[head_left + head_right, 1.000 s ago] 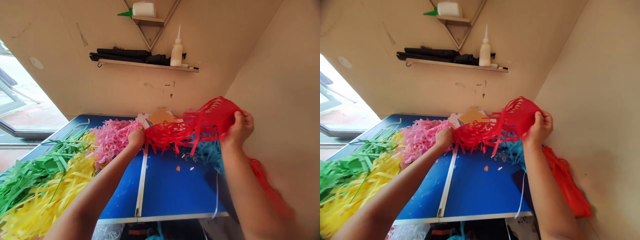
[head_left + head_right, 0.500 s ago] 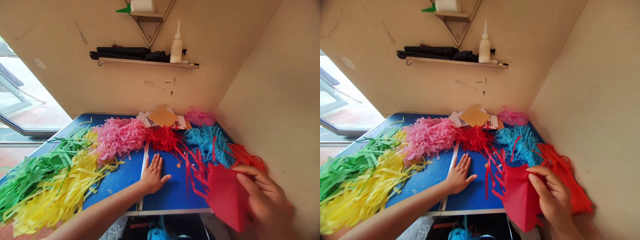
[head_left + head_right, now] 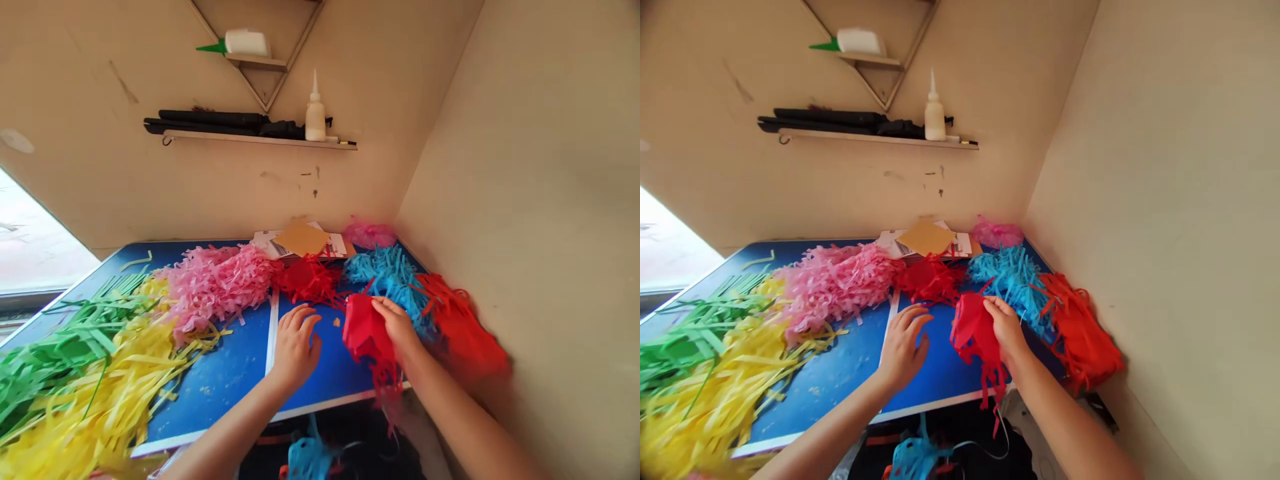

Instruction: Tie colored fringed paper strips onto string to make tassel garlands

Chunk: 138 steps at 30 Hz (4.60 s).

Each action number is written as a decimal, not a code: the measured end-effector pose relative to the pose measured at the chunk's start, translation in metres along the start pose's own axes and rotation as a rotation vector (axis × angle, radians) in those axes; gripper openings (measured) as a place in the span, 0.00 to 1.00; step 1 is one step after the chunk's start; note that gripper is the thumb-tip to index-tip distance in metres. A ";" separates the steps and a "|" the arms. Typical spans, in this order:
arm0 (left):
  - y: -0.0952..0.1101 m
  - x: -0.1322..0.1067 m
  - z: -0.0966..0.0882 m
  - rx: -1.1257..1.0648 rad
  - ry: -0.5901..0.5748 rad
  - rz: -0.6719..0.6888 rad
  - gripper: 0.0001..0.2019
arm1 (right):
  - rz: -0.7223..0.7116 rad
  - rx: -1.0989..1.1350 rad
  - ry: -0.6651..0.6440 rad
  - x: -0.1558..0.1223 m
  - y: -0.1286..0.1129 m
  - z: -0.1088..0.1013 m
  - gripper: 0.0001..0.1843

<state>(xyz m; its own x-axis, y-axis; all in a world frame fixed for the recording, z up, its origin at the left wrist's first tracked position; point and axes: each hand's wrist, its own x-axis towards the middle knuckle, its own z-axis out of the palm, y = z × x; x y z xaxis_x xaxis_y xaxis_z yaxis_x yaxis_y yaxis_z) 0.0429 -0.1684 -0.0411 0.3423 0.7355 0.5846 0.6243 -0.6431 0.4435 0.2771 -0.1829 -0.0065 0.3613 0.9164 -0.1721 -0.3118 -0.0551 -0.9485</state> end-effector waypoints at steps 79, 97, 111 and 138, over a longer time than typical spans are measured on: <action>0.006 -0.112 0.007 0.307 -0.271 -0.108 0.20 | -1.024 -1.102 -0.428 -0.088 0.074 -0.001 0.21; 0.011 -0.105 -0.012 0.248 -0.169 -0.137 0.12 | -0.981 -1.038 -0.625 -0.064 0.110 0.015 0.13; -0.026 -0.068 -0.011 0.360 -0.254 -0.350 0.14 | -0.616 -1.323 -0.272 -0.036 0.108 0.039 0.05; -0.023 -0.055 -0.035 0.302 -0.451 0.142 0.12 | -0.820 -1.249 -0.704 -0.035 0.089 0.017 0.21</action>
<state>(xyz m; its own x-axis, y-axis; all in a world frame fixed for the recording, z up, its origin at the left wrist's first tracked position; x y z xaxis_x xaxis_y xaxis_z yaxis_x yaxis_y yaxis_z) -0.0152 -0.2018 -0.0594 0.6625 0.7074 0.2462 0.7010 -0.7014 0.1288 0.2218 -0.2136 -0.0806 -0.4901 0.8295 0.2678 0.7298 0.5585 -0.3943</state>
